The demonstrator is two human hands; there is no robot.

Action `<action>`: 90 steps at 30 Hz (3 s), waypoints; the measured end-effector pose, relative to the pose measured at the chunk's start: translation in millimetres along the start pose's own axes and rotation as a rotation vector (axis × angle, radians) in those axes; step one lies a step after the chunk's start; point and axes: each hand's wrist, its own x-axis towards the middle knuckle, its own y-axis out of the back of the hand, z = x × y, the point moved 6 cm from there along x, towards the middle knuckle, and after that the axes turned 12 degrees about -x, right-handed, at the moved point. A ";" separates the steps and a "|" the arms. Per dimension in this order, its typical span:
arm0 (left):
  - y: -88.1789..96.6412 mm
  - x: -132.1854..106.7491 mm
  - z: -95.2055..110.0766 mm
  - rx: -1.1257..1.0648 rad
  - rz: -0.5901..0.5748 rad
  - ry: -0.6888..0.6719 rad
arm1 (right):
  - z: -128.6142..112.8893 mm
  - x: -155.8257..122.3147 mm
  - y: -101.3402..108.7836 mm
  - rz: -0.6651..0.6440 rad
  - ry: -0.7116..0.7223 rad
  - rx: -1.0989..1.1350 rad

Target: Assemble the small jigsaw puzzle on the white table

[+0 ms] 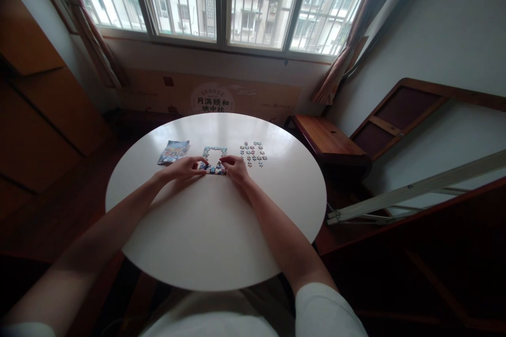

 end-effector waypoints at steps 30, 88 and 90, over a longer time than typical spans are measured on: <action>1.1 -0.9 2.9 0.021 -0.005 0.014 | -3.7 -2.8 -1.2 -0.019 -0.035 0.061; -0.1 -0.3 0.6 0.007 -0.008 0.003 | -22.8 -13.1 -13.0 -0.071 0.244 -0.445; 0.0 -0.4 1.1 0.008 -0.011 0.004 | -20.5 -12.0 -12.0 -0.065 0.231 -0.415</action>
